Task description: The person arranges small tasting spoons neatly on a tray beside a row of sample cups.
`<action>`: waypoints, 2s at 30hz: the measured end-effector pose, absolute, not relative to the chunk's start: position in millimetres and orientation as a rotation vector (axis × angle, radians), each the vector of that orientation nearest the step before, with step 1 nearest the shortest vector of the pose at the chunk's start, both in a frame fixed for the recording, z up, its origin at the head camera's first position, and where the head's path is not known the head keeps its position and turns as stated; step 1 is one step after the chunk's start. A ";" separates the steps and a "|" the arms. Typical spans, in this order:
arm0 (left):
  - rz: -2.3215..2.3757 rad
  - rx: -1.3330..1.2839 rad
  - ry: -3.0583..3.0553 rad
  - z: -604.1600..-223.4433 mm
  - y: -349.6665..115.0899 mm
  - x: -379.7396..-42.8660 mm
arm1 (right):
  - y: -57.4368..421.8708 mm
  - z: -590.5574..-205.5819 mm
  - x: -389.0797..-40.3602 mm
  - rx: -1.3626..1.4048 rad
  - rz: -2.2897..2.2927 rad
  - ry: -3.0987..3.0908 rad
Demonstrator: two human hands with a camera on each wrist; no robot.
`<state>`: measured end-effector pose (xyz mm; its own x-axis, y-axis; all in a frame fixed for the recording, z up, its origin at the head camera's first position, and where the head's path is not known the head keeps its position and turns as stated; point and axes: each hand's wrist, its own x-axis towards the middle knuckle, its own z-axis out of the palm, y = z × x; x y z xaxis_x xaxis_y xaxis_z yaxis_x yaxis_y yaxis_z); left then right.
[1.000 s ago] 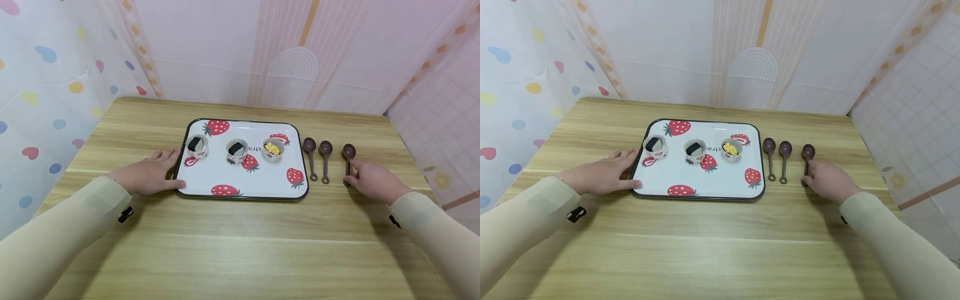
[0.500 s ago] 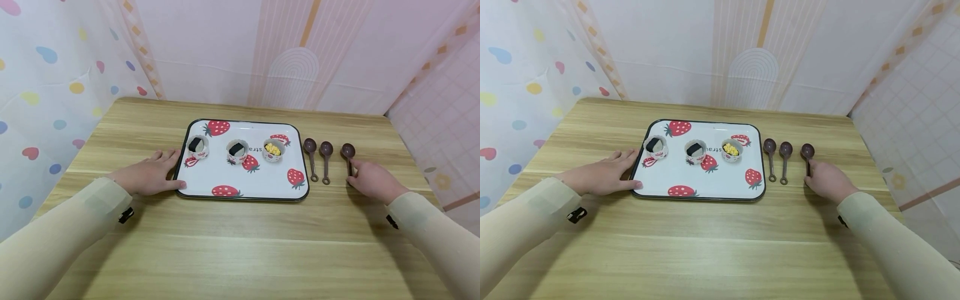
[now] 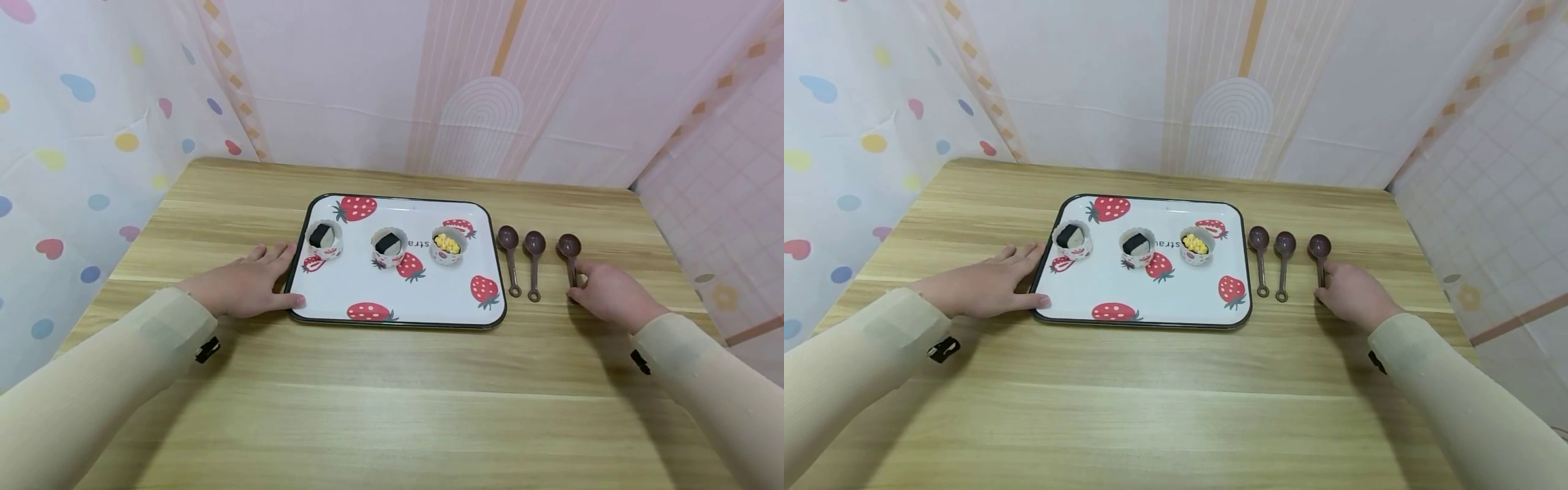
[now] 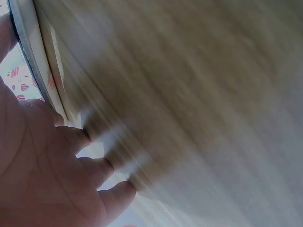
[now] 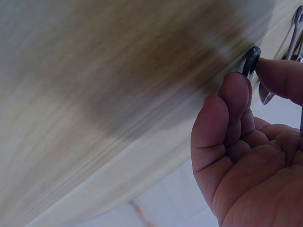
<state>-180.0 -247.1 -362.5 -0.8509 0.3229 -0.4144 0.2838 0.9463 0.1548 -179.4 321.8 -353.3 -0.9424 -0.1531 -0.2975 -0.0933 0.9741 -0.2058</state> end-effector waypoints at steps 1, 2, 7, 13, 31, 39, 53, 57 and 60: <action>0.123 0.435 2.652 -362.4 -247.0 -180.0 | 321.9 -353.1 -179.7 -0.173 -0.273 2.800; 0.125 0.432 2.652 -362.2 -246.9 -179.9 | 322.0 -352.9 -180.1 -0.169 -0.275 2.796; 0.130 0.432 2.651 -361.7 -246.8 -179.9 | 322.3 -352.3 -181.2 -0.158 -0.288 2.778; 0.133 0.431 2.652 -362.2 -247.0 -179.8 | 322.4 -352.9 -182.3 -0.156 -0.301 2.767; 0.137 0.438 2.645 -362.9 -248.3 -180.8 | 316.9 -350.5 -181.3 -0.109 -0.567 2.774; 0.135 0.440 2.650 -362.8 -248.5 -180.1 | 306.2 -343.7 -181.9 -0.103 -0.664 2.777; 0.138 0.422 2.646 -362.7 -246.8 -180.5 | 263.8 -332.9 -178.7 -0.191 -0.765 2.827; 0.135 0.428 2.650 -364.0 -248.2 -181.4 | 250.2 -331.0 -177.7 -0.193 -0.816 2.807; 0.139 0.425 2.646 -364.5 -248.9 -182.1 | 239.4 -328.6 -177.1 -0.203 -0.853 2.782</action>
<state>-182.1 -248.9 -364.5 -0.8492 0.3190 -0.4208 0.2732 0.9474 0.1669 -177.1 239.4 -328.6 -0.9653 -0.1964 -0.1724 -0.0661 0.8217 -0.5661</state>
